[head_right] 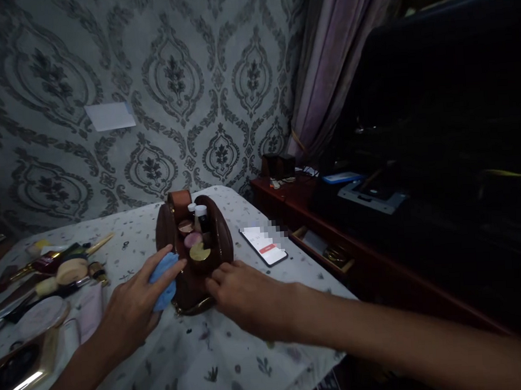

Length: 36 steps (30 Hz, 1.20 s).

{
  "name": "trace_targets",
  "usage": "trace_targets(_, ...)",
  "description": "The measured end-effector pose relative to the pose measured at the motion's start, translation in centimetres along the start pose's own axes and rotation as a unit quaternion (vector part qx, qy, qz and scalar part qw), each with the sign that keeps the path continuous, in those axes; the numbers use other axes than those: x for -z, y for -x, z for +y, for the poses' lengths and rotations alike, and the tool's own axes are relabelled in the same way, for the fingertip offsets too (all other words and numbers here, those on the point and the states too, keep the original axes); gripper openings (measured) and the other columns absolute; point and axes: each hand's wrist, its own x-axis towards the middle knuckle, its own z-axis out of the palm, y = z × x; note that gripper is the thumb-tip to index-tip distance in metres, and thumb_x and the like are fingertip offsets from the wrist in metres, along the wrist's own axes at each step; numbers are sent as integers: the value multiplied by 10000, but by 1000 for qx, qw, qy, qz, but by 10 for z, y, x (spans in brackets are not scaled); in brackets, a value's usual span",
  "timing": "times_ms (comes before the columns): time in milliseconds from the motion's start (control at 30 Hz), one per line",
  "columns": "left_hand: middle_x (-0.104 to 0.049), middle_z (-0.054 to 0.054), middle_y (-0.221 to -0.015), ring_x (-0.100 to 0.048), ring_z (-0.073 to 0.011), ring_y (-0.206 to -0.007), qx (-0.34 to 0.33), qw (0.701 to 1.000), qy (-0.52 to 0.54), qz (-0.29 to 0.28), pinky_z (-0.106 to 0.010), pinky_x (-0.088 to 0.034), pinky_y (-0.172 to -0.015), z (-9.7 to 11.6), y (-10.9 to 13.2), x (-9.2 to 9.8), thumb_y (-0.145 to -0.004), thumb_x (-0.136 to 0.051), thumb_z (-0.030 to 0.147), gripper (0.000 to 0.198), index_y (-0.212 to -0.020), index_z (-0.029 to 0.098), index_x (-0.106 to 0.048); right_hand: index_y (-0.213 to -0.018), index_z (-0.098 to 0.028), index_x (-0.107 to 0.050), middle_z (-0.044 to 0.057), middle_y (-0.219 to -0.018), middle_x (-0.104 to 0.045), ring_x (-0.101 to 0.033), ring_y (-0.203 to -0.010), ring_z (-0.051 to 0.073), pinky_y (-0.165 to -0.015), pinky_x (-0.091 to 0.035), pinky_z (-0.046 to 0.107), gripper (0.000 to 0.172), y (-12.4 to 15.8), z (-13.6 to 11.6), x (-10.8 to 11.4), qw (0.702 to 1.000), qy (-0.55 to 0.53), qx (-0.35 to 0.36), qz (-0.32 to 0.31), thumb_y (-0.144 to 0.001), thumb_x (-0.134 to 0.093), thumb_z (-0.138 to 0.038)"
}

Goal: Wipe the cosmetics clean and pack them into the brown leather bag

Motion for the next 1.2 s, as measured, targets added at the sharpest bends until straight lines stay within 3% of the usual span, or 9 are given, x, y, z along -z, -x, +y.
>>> trace_targets(100,-313,-100,-1588,-605,-329,-1190,-1,1000,6,3,-336,-582,-641,1,-1,0,-647,-478,-15,937,-1493,364,-342,-1435,-42,-428,237,-1413,-523,-507,-1298,320,-1044,-451,447,586,15,1,-27,999,16,14,31,-873,-576,-127)
trace_targets(200,-320,-97,-1586,-610,-323,-1187,0,1000,6,4,-331,-584,-650,3,0,1,-660,-477,-22,928,-1492,367,-346,-1475,-32,-368,239,-1474,-461,-451,-1354,333,-1081,-428,461,654,18,3,-38,999,19,10,33,-858,-569,-111)
trace_targets(467,-317,-94,-1598,-585,-305,-1243,26,999,20,-10,-317,-598,-704,8,0,7,-675,-467,-25,936,-1513,359,-301,-1362,-51,-510,230,-1327,-587,-558,-1239,317,-1003,-483,444,559,8,5,-22,996,79,1,42,-816,-620,-108)
trace_targets(633,-217,-81,-1641,-494,-312,-1346,23,998,63,-9,-358,-592,-828,8,6,7,-662,-465,-49,991,-1533,368,-240,-1145,-109,-658,218,-1284,-616,-562,-1219,344,-948,-502,469,315,5,13,-17,983,166,-58,59,-833,-618,-132)
trace_targets(767,-194,-103,-1645,-485,-306,-1354,4,994,110,-8,-341,-593,-822,4,23,5,-669,-431,-74,989,-1540,340,-215,-1096,-133,-675,193,-1231,-646,-578,-1180,328,-891,-522,434,252,5,9,-14,980,172,-61,74,-855,-604,-150)
trace_targets(900,-306,-140,-1591,-459,-302,-1369,1,989,145,-26,-405,-559,-926,-2,49,-7,-657,-426,-80,972,-1533,290,-222,-993,-142,-687,161,-1029,-699,-655,-974,309,-768,-540,405,160,3,1,-10,980,168,-89,53,-847,-639,-188)
trace_targets(967,-411,-146,-1516,-471,-294,-1346,5,987,148,-54,-420,-541,-958,-4,60,-14,-657,-437,-75,920,-1502,259,-288,-1005,-159,-675,131,-971,-701,-674,-873,277,-706,-538,380,158,1,-3,-10,982,142,-100,79,-882,-617,-239)
trace_targets(1067,-539,-132,-1358,-527,-284,-1239,23,986,125,-106,-413,-560,-892,-6,71,-21,-661,-452,-70,812,-1412,235,-410,-1038,-189,-660,120,-1006,-696,-681,-826,243,-648,-528,345,189,-4,-10,-13,977,90,-86,175,-952,-520,-281)
trace_targets(1200,-588,-125,-1220,-552,-281,-1125,50,987,110,-108,-413,-556,-851,-11,80,-28,-705,-475,-39,658,-1315,208,-485,-1063,-218,-651,112,-1023,-699,-678,-891,221,-736,-546,337,241,-16,-32,-25,966,-19,-3,258,-999,-425,-274)
